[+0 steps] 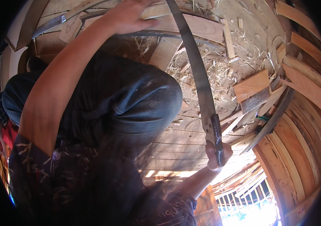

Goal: The person saws a small piece of wood by hand while sitting on a wooden floor, occasionally picking up and moving other wood scraps.

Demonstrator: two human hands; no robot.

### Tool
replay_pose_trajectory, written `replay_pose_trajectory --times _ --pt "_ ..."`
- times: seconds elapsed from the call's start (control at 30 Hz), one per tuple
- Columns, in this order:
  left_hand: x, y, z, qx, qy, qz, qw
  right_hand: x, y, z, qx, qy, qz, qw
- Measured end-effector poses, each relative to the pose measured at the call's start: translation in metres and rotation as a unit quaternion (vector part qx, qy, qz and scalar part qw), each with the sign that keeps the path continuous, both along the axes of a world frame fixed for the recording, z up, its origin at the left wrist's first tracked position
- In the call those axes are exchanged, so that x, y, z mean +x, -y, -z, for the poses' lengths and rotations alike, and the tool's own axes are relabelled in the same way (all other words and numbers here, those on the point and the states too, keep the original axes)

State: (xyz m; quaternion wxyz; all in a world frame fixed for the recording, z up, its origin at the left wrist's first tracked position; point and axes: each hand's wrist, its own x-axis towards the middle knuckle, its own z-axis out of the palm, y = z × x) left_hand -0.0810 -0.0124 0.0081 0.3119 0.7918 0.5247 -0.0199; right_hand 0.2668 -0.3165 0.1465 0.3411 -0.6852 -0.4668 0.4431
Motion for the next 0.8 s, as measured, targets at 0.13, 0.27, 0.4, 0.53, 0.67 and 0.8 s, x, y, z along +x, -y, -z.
replay_pose_trajectory --times 0.13,0.27,0.4,0.53,0.67,0.8 --pt "-0.002 0.002 -0.005 0.002 0.009 -0.005 1.000 -0.006 -0.003 -0.015 -0.019 0.026 -0.007 0.999" --pt "-0.001 0.002 -0.005 0.003 0.009 -0.014 1.000 -0.012 -0.017 -0.022 -0.003 0.032 -0.024 0.999" --pt "-0.001 -0.001 0.001 -0.015 0.011 -0.010 1.000 -0.063 -0.049 -0.015 0.010 0.134 -0.131 0.982" --pt "-0.003 0.006 0.023 0.057 -0.012 0.008 0.998 -0.040 -0.066 -0.021 -0.018 0.050 -0.084 0.995" --pt "-0.006 0.004 0.008 0.023 0.048 -0.003 0.999 -0.078 -0.111 0.018 -0.006 0.070 -0.131 0.989" --pt "-0.010 0.001 0.020 0.059 0.092 0.000 0.994 -0.092 -0.150 0.033 -0.032 0.010 -0.098 0.995"
